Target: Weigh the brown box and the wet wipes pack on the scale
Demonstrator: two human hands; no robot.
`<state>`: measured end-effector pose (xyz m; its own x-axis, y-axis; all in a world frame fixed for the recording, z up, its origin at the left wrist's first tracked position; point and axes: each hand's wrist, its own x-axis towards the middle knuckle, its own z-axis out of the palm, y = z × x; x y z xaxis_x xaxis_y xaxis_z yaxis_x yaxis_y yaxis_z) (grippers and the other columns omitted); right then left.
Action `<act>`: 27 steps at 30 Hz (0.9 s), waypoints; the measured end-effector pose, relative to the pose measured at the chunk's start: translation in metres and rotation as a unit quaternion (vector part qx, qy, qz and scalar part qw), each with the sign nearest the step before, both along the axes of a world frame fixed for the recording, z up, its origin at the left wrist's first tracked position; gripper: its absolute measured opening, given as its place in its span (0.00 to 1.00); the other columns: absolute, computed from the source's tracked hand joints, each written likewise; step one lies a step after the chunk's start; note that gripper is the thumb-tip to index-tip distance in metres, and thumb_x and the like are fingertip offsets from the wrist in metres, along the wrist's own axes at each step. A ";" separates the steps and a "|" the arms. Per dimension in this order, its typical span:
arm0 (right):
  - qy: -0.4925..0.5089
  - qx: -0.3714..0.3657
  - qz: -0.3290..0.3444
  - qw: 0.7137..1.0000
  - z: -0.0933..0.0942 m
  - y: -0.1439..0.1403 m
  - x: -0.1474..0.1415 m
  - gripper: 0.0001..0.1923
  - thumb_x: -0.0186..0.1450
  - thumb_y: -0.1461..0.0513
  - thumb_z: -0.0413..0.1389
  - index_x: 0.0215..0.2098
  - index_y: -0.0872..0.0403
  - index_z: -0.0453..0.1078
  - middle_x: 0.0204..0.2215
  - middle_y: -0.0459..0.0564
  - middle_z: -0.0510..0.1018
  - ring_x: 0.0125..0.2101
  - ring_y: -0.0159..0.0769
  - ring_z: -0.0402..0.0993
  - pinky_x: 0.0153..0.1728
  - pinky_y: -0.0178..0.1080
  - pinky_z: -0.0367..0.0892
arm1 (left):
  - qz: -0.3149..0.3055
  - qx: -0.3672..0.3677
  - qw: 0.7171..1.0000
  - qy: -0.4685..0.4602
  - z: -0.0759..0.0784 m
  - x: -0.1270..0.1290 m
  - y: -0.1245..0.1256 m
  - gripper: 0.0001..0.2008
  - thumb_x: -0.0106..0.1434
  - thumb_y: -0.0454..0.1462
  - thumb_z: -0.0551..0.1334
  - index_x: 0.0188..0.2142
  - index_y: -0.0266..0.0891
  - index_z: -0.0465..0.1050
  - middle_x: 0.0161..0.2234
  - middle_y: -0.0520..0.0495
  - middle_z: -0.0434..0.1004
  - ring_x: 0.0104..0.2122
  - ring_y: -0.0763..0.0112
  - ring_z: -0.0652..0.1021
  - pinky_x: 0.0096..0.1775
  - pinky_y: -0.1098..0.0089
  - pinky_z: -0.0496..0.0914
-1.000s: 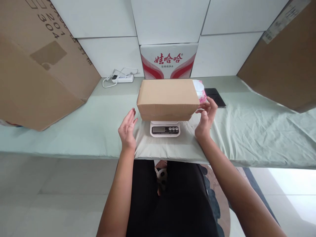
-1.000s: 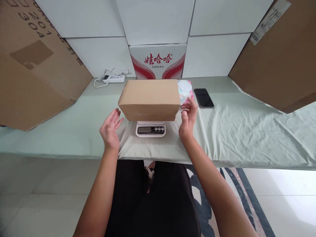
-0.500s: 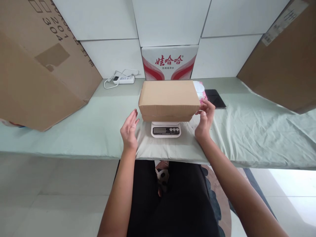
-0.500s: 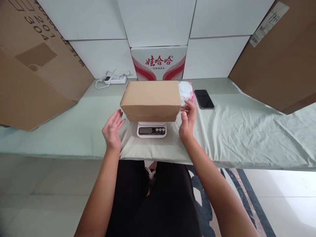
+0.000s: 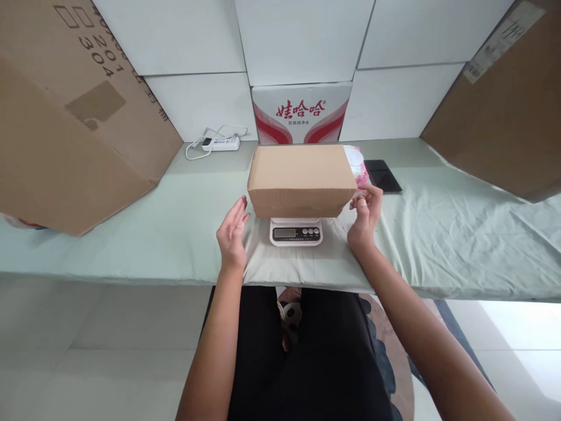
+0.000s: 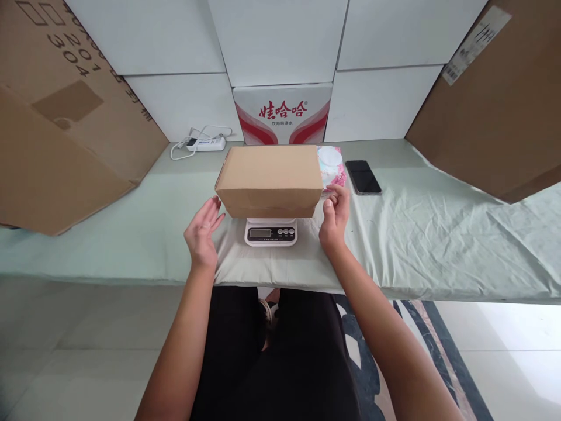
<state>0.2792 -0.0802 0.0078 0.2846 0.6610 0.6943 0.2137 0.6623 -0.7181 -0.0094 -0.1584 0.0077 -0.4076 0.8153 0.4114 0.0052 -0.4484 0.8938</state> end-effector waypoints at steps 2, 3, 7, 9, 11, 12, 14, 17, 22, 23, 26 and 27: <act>0.000 -0.001 0.003 1.000 0.000 -0.001 0.000 0.20 0.73 0.41 0.54 0.52 0.43 0.71 0.31 0.43 0.63 0.30 0.36 0.60 0.36 0.42 0.64 | 0.001 0.001 1.000 -0.001 0.000 0.000 0.000 0.33 0.67 0.56 0.67 0.64 0.41 0.80 0.67 0.32 0.78 0.70 0.40 0.75 0.66 0.46 0.75; -0.001 -0.003 0.003 1.000 0.000 -0.001 0.000 0.20 0.73 0.41 0.54 0.52 0.43 0.71 0.32 0.43 0.63 0.29 0.36 0.60 0.36 0.42 0.64 | 0.002 0.001 1.000 -0.002 0.000 0.000 0.000 0.32 0.67 0.56 0.67 0.63 0.41 0.80 0.67 0.33 0.78 0.69 0.41 0.75 0.65 0.46 0.75; -0.004 -0.013 -0.003 1.000 0.000 0.000 0.000 0.21 0.72 0.40 0.54 0.52 0.43 0.70 0.32 0.43 0.64 0.30 0.36 0.61 0.36 0.42 0.65 | 0.005 -0.005 1.000 0.002 0.000 0.000 0.000 0.31 0.67 0.56 0.67 0.63 0.43 0.80 0.67 0.34 0.78 0.69 0.43 0.76 0.65 0.48 0.76; -0.005 -0.011 -0.002 1.000 -0.001 0.001 0.000 0.21 0.72 0.40 0.54 0.51 0.43 0.71 0.32 0.43 0.64 0.30 0.36 0.61 0.36 0.42 0.64 | 0.005 -0.005 1.000 0.005 0.000 0.000 0.000 0.31 0.67 0.56 0.66 0.63 0.43 0.80 0.67 0.35 0.78 0.69 0.43 0.75 0.65 0.48 0.76; -0.007 -0.007 0.003 1.000 -0.002 0.002 0.001 0.20 0.73 0.40 0.54 0.50 0.43 0.71 0.32 0.43 0.64 0.30 0.36 0.61 0.36 0.42 0.64 | 0.002 -0.002 1.000 0.006 0.000 0.000 0.000 0.31 0.67 0.56 0.66 0.63 0.43 0.80 0.67 0.34 0.78 0.69 0.42 0.75 0.65 0.48 0.76; -0.010 -0.006 0.006 1.000 -0.002 0.002 0.001 0.20 0.73 0.41 0.54 0.50 0.43 0.72 0.32 0.43 0.64 0.30 0.36 0.62 0.36 0.42 0.64 | 0.001 -0.001 1.000 0.007 -0.001 -0.001 0.000 0.31 0.67 0.56 0.66 0.63 0.43 0.80 0.67 0.34 0.78 0.70 0.42 0.75 0.66 0.47 0.75; -0.015 -0.005 0.015 1.000 -0.002 0.003 0.001 0.20 0.73 0.40 0.53 0.51 0.43 0.72 0.31 0.43 0.62 0.30 0.37 0.63 0.37 0.43 0.65 | -0.001 -0.004 1.000 0.011 -0.001 -0.001 0.001 0.32 0.67 0.57 0.65 0.64 0.43 0.79 0.67 0.34 0.78 0.70 0.41 0.74 0.66 0.46 0.74; -0.038 -0.013 0.035 0.999 -0.002 0.002 0.000 0.25 0.73 0.39 0.52 0.58 0.42 0.70 0.37 0.47 0.69 0.37 0.42 0.71 0.44 0.49 0.72 | -0.013 0.000 1.000 0.013 -0.004 -0.002 0.002 0.33 0.68 0.57 0.66 0.65 0.44 0.79 0.68 0.34 0.77 0.71 0.41 0.73 0.69 0.46 0.72; -0.067 -0.027 0.066 0.995 -0.001 -0.001 0.000 0.31 0.74 0.39 0.50 0.70 0.38 0.64 0.63 0.54 0.73 0.56 0.49 0.75 0.58 0.58 0.73 | -0.044 -0.002 0.999 0.024 -0.005 -0.001 0.006 0.35 0.68 0.56 0.67 0.70 0.46 0.73 0.73 0.37 0.70 0.74 0.45 0.68 0.75 0.50 0.64; -0.070 -0.026 0.069 0.995 -0.001 -0.001 0.000 0.31 0.75 0.40 0.50 0.71 0.38 0.63 0.66 0.54 0.72 0.57 0.50 0.75 0.59 0.59 0.73 | -0.055 -0.011 0.998 0.033 -0.005 0.000 0.006 0.36 0.69 0.56 0.67 0.71 0.46 0.72 0.74 0.38 0.69 0.75 0.46 0.67 0.75 0.50 0.63; -0.085 -0.034 0.078 0.993 -0.001 -0.002 -0.001 0.33 0.75 0.39 0.49 0.73 0.38 0.62 0.72 0.53 0.68 0.62 0.52 0.73 0.62 0.62 0.71 | -0.091 -0.032 0.994 0.048 -0.003 0.002 0.008 0.36 0.69 0.56 0.67 0.71 0.45 0.71 0.75 0.39 0.68 0.76 0.46 0.64 0.75 0.50 0.63; -0.088 -0.040 0.086 0.992 0.000 -0.003 -0.001 0.33 0.75 0.39 0.49 0.74 0.37 0.61 0.72 0.53 0.67 0.63 0.53 0.73 0.63 0.63 0.71 | -0.098 -0.035 0.994 0.046 -0.002 0.001 0.009 0.37 0.69 0.56 0.66 0.71 0.45 0.71 0.74 0.38 0.68 0.76 0.46 0.64 0.75 0.49 0.63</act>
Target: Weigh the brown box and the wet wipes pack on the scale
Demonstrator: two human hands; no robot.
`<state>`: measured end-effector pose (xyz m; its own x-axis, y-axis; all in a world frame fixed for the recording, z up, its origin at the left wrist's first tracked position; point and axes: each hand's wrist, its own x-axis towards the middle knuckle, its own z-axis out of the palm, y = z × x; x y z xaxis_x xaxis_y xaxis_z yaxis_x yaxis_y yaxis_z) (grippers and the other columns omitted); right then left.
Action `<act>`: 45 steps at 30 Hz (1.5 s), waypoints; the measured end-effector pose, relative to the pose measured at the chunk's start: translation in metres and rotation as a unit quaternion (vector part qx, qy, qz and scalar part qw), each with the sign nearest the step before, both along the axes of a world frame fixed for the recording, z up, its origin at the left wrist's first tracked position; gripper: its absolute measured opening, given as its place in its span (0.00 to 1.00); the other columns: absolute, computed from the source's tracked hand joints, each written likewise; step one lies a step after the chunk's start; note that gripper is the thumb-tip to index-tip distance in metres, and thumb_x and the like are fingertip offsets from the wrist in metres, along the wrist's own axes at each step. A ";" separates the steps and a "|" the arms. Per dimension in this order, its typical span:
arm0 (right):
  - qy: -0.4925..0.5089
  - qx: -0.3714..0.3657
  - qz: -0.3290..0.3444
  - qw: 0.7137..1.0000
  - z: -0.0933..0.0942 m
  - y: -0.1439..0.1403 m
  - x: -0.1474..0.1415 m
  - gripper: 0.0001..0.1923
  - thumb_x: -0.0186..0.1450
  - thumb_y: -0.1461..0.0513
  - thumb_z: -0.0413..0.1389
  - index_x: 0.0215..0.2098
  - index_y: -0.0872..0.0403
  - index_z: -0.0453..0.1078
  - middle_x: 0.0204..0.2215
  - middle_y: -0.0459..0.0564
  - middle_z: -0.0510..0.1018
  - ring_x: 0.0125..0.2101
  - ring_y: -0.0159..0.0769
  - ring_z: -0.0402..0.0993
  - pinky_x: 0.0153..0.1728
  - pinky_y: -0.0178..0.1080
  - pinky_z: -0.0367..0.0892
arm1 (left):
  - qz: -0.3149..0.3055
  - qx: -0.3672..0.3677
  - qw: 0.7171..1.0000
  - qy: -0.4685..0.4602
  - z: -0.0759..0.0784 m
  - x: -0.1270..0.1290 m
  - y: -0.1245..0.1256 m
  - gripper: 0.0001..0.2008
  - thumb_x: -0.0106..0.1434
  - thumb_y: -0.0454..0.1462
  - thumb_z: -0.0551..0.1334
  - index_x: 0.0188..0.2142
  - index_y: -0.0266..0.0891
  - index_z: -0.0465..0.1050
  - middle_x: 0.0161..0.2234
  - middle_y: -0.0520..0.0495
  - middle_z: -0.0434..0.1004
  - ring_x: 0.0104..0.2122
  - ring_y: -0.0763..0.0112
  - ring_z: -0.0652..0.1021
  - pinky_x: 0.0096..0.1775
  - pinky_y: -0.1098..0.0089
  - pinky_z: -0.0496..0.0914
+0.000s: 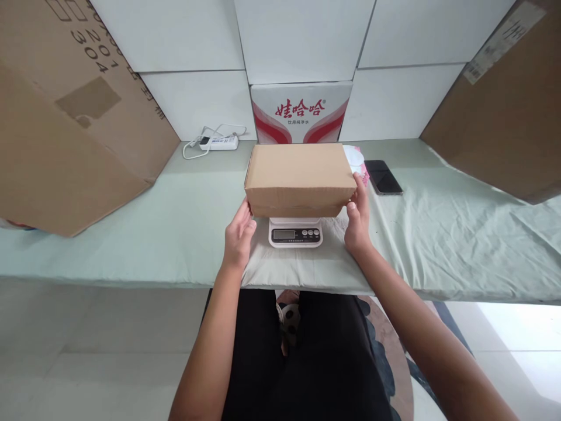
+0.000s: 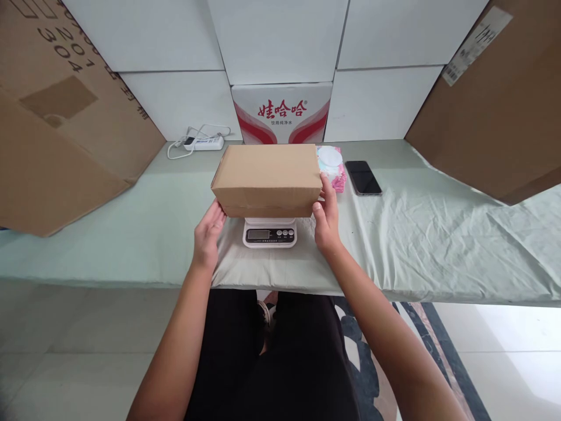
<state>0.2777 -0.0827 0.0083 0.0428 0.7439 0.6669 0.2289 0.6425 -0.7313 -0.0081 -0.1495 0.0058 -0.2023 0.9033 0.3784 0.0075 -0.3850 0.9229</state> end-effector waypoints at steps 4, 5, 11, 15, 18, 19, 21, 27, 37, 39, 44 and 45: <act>0.006 -0.022 0.048 0.999 0.017 0.006 -0.002 0.33 0.75 0.38 0.50 0.74 0.30 0.59 0.73 0.47 0.67 0.67 0.54 0.71 0.63 0.66 0.72 | 0.000 0.014 1.000 -0.015 0.017 -0.009 0.006 0.39 0.67 0.58 0.68 0.71 0.44 0.72 0.73 0.37 0.70 0.76 0.44 0.65 0.75 0.48 0.63; 0.011 -0.024 0.061 0.998 0.024 0.010 -0.003 0.33 0.74 0.37 0.51 0.74 0.29 0.59 0.72 0.47 0.68 0.68 0.54 0.70 0.63 0.65 0.73 | 0.000 0.025 1.000 -0.015 0.025 -0.012 0.009 0.39 0.66 0.58 0.68 0.70 0.44 0.72 0.73 0.37 0.71 0.75 0.44 0.66 0.75 0.47 0.63; 0.023 -0.073 0.114 0.991 0.055 0.086 -0.029 0.38 0.71 0.32 0.53 0.74 0.30 0.56 0.63 0.49 0.75 0.62 0.49 0.74 0.55 0.57 0.80 | 0.014 0.068 0.998 0.006 0.069 -0.031 0.085 0.30 0.71 0.53 0.66 0.66 0.42 0.72 0.72 0.42 0.72 0.75 0.52 0.67 0.75 0.53 0.62; 0.046 -0.093 0.125 0.987 0.042 0.154 -0.057 0.41 0.68 0.32 0.56 0.72 0.34 0.55 0.67 0.50 0.72 0.66 0.48 0.70 0.61 0.56 0.76 | 0.015 0.033 0.999 -0.011 0.047 -0.034 0.166 0.28 0.71 0.51 0.67 0.64 0.40 0.72 0.71 0.42 0.74 0.74 0.57 0.68 0.75 0.55 0.60; 0.062 -0.118 0.128 0.983 0.024 0.185 -0.072 0.44 0.64 0.32 0.57 0.70 0.40 0.57 0.70 0.53 0.69 0.69 0.48 0.68 0.63 0.56 0.74 | 0.058 -0.026 0.997 -0.050 0.012 -0.035 0.205 0.34 0.62 0.58 0.72 0.62 0.47 0.75 0.72 0.43 0.73 0.74 0.53 0.68 0.75 0.51 0.58; 0.071 -0.127 0.126 0.981 0.017 0.192 -0.075 0.44 0.64 0.32 0.57 0.69 0.41 0.57 0.70 0.54 0.69 0.68 0.48 0.69 0.63 0.56 0.74 | 0.057 -0.036 0.996 -0.057 0.001 -0.036 0.213 0.37 0.59 0.61 0.73 0.62 0.47 0.76 0.72 0.42 0.73 0.75 0.51 0.68 0.76 0.50 0.58; 0.089 -0.143 0.121 0.978 0.007 0.201 -0.077 0.43 0.63 0.32 0.56 0.67 0.43 0.58 0.69 0.55 0.69 0.65 0.47 0.72 0.60 0.55 0.75 | 0.042 -0.036 0.997 -0.060 -0.015 -0.039 0.222 0.41 0.55 0.63 0.74 0.62 0.47 0.76 0.73 0.41 0.71 0.75 0.50 0.67 0.76 0.50 0.57; 0.109 -0.189 0.099 0.971 -0.006 0.210 -0.072 0.35 0.66 0.32 0.52 0.63 0.39 0.60 0.55 0.50 0.78 0.51 0.42 0.78 0.46 0.48 0.79 | 0.014 -0.037 0.998 -0.045 -0.026 -0.046 0.226 0.38 0.64 0.57 0.71 0.69 0.47 0.71 0.76 0.43 0.65 0.78 0.53 0.61 0.77 0.49 0.54; 0.072 -0.271 0.063 0.958 0.054 0.171 -0.065 0.39 0.71 0.42 0.45 0.76 0.43 0.49 0.78 0.50 0.59 0.72 0.40 0.67 0.68 0.49 0.71 | 0.038 -0.101 0.994 -0.020 -0.022 -0.040 0.220 0.46 0.71 0.56 0.62 0.81 0.49 0.47 0.82 0.52 0.48 0.81 0.62 0.49 0.79 0.61 0.45; 0.067 -0.243 0.045 0.967 0.075 0.167 -0.050 0.38 0.72 0.46 0.46 0.76 0.47 0.47 0.77 0.53 0.61 0.71 0.38 0.67 0.71 0.47 0.66 | 0.055 -0.090 0.994 -0.034 -0.023 -0.040 0.220 0.47 0.71 0.56 0.61 0.81 0.46 0.46 0.82 0.50 0.47 0.81 0.63 0.49 0.78 0.62 0.46; -0.146 -0.205 -0.218 0.943 0.100 0.151 -0.013 0.37 0.65 0.55 0.62 0.71 0.48 0.61 0.72 0.60 0.66 0.73 0.54 0.62 0.74 0.59 0.57 | 0.081 -0.072 0.992 -0.071 -0.023 -0.043 0.216 0.47 0.71 0.57 0.61 0.81 0.43 0.47 0.82 0.48 0.44 0.81 0.61 0.48 0.78 0.65 0.49; -0.217 -0.251 -0.277 0.902 0.098 0.148 -0.009 0.40 0.62 0.55 0.65 0.71 0.49 0.62 0.72 0.64 0.65 0.72 0.62 0.63 0.71 0.64 0.57 | 0.084 -0.073 0.991 -0.075 -0.022 -0.043 0.215 0.47 0.71 0.57 0.61 0.81 0.41 0.47 0.82 0.47 0.44 0.81 0.60 0.48 0.78 0.65 0.49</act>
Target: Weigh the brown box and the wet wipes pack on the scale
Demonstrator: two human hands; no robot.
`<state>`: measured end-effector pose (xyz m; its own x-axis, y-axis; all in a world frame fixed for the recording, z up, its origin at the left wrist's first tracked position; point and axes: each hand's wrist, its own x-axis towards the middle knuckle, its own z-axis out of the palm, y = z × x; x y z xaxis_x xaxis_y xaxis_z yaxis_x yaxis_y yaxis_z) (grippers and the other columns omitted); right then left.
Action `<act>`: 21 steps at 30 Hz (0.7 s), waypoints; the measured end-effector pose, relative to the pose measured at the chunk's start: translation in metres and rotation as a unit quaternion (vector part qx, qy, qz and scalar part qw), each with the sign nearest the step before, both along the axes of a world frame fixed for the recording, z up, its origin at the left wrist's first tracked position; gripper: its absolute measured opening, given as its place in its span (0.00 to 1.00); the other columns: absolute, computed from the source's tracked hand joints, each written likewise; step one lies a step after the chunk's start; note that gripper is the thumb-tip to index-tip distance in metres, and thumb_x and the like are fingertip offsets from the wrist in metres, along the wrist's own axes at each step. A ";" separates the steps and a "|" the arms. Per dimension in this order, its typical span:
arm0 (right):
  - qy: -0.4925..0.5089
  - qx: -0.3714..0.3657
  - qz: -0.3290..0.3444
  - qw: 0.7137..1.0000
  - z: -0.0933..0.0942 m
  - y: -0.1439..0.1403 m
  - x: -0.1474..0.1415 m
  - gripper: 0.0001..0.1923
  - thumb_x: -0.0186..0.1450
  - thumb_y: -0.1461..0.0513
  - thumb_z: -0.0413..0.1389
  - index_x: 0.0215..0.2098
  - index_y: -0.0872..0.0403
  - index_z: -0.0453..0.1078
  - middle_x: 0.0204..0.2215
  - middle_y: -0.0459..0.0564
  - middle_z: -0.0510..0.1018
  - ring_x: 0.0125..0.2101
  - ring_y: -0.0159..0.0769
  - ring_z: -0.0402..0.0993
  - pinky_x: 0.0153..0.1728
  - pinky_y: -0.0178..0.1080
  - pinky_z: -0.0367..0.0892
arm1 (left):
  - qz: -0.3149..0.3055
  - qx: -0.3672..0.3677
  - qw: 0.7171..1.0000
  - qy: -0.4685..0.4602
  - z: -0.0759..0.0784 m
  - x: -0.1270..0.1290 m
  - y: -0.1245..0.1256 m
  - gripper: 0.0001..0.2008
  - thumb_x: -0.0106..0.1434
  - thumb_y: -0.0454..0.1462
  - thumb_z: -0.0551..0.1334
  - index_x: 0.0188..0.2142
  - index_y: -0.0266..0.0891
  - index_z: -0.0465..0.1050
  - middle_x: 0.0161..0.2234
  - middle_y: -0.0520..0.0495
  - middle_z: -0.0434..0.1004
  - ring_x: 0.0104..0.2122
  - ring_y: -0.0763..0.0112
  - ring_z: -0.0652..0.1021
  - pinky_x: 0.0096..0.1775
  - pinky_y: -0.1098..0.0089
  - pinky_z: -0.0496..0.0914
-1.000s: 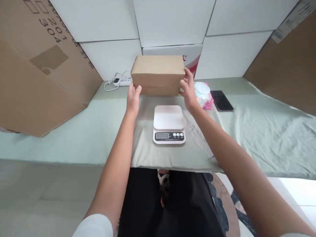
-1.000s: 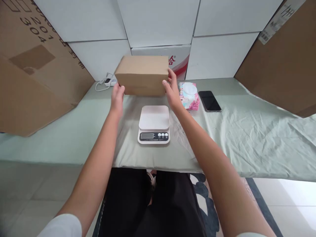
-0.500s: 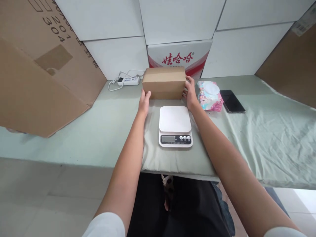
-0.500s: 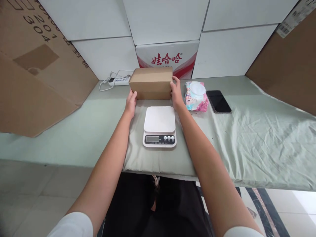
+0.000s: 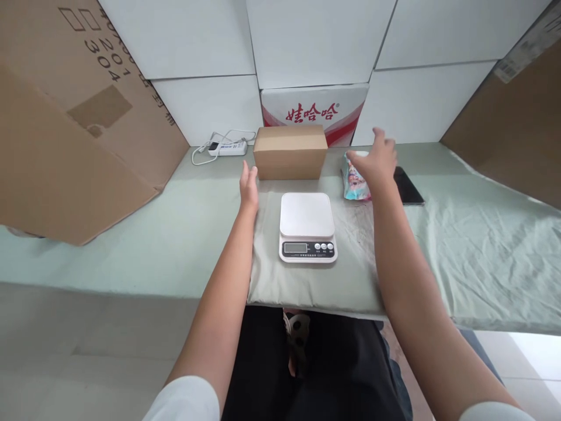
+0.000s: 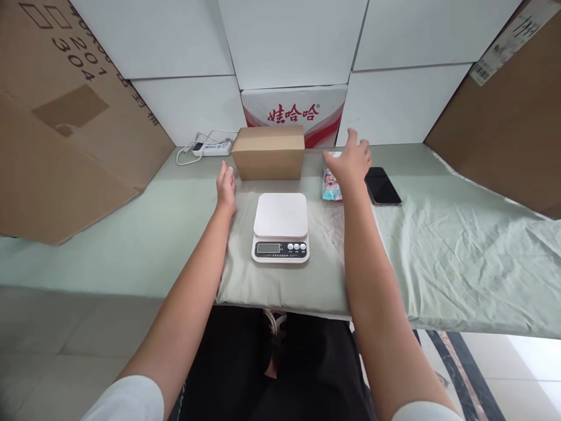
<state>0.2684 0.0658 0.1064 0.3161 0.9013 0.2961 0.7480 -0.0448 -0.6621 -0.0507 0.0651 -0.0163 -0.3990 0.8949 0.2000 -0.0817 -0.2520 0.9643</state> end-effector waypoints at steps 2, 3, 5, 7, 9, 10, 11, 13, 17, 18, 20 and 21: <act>-0.075 -0.123 -0.058 0.988 -0.006 -0.003 0.003 0.47 0.58 0.54 0.69 0.72 0.52 0.61 0.70 0.71 0.66 0.68 0.72 0.67 0.65 0.69 0.61 | 0.002 -0.001 1.000 -0.001 0.002 0.000 -0.002 0.47 0.71 0.57 0.61 0.80 0.40 0.48 0.82 0.46 0.45 0.81 0.60 0.48 0.78 0.65 0.49; -0.083 -0.157 -0.058 0.982 -0.009 -0.003 0.004 0.48 0.57 0.53 0.69 0.73 0.53 0.61 0.68 0.73 0.66 0.66 0.73 0.69 0.63 0.69 0.64 | 0.001 -0.002 1.000 0.001 0.002 0.001 -0.003 0.46 0.71 0.57 0.61 0.80 0.41 0.49 0.82 0.47 0.46 0.81 0.60 0.49 0.78 0.65 0.49; -0.088 -0.181 -0.042 0.979 -0.012 -0.001 0.004 0.50 0.58 0.52 0.69 0.74 0.54 0.60 0.67 0.74 0.67 0.64 0.71 0.72 0.61 0.65 0.67 | -0.001 -0.003 1.000 0.008 0.003 0.001 -0.004 0.44 0.72 0.56 0.61 0.80 0.45 0.51 0.82 0.49 0.47 0.81 0.61 0.49 0.78 0.64 0.49; -0.097 -0.198 -0.034 0.975 -0.012 0.002 0.005 0.51 0.57 0.51 0.70 0.74 0.54 0.60 0.66 0.74 0.67 0.63 0.70 0.72 0.61 0.65 0.67 | 0.001 -0.005 1.000 0.014 0.003 0.000 -0.005 0.43 0.72 0.56 0.61 0.80 0.47 0.52 0.82 0.50 0.48 0.81 0.61 0.49 0.78 0.62 0.48; -0.104 -0.229 -0.028 0.967 -0.007 0.003 0.008 0.56 0.54 0.51 0.72 0.76 0.53 0.58 0.67 0.74 0.66 0.64 0.71 0.72 0.61 0.66 0.68 | 0.002 -0.006 1.000 0.018 0.004 0.000 -0.006 0.44 0.71 0.58 0.61 0.80 0.46 0.52 0.82 0.49 0.48 0.81 0.59 0.48 0.78 0.61 0.48; -0.107 -0.246 -0.026 0.963 -0.005 0.004 0.009 0.60 0.53 0.51 0.74 0.78 0.52 0.55 0.68 0.75 0.65 0.64 0.72 0.71 0.60 0.67 0.69 | 0.001 -0.005 1.000 0.018 0.004 0.000 -0.006 0.45 0.71 0.58 0.62 0.79 0.45 0.53 0.82 0.48 0.48 0.81 0.58 0.48 0.78 0.61 0.49; -0.109 -0.261 -0.024 0.959 -0.003 0.003 0.010 0.64 0.51 0.51 0.75 0.79 0.51 0.52 0.68 0.76 0.64 0.64 0.73 0.71 0.60 0.68 0.69 | 0.001 -0.004 1.000 0.018 0.005 0.000 -0.007 0.45 0.71 0.58 0.62 0.79 0.44 0.53 0.82 0.48 0.48 0.81 0.58 0.48 0.78 0.62 0.49; -0.113 -0.282 -0.021 0.953 0.001 0.001 0.012 0.68 0.50 0.51 0.76 0.81 0.49 0.48 0.69 0.76 0.64 0.65 0.74 0.70 0.59 0.69 0.70 | 0.003 -0.003 1.000 0.017 0.006 0.001 -0.008 0.45 0.71 0.57 0.62 0.79 0.43 0.53 0.82 0.47 0.48 0.81 0.60 0.49 0.78 0.63 0.49; -0.109 -0.271 -0.008 0.956 0.005 -0.003 0.013 0.62 0.53 0.51 0.74 0.79 0.51 0.52 0.66 0.75 0.69 0.64 0.71 0.71 0.58 0.67 0.72 | 0.003 -0.007 1.000 0.013 0.008 0.004 -0.010 0.43 0.72 0.52 0.60 0.79 0.39 0.52 0.81 0.46 0.49 0.81 0.62 0.51 0.77 0.64 0.50; -0.105 -0.266 -0.008 0.958 0.006 -0.004 0.015 0.59 0.54 0.51 0.73 0.77 0.52 0.55 0.65 0.74 0.70 0.64 0.70 0.71 0.58 0.66 0.72 | 0.002 -0.008 1.000 0.014 0.009 0.004 -0.011 0.42 0.72 0.52 0.60 0.79 0.39 0.52 0.81 0.46 0.49 0.81 0.61 0.51 0.77 0.64 0.50; -0.086 -0.253 -0.009 0.964 0.007 -0.004 0.021 0.53 0.55 0.50 0.72 0.74 0.53 0.60 0.62 0.72 0.73 0.62 0.67 0.73 0.58 0.63 0.73 | 0.004 -0.011 1.000 0.019 0.009 0.003 -0.011 0.41 0.72 0.51 0.60 0.79 0.41 0.54 0.81 0.48 0.50 0.81 0.62 0.51 0.78 0.63 0.50; -0.066 -0.246 -0.007 0.967 0.008 -0.003 0.025 0.50 0.56 0.49 0.71 0.72 0.53 0.62 0.60 0.70 0.75 0.60 0.65 0.75 0.57 0.61 0.74 | 0.005 -0.013 1.000 0.020 0.009 0.003 -0.011 0.40 0.72 0.51 0.60 0.79 0.43 0.54 0.81 0.49 0.50 0.81 0.63 0.51 0.78 0.63 0.49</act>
<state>0.2934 0.0624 0.1143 0.3174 0.9396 -0.1285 0.8214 -0.3401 -0.4578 -0.0477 0.0545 -0.0077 -0.3999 0.8958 0.1939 -0.0398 -0.2283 0.9728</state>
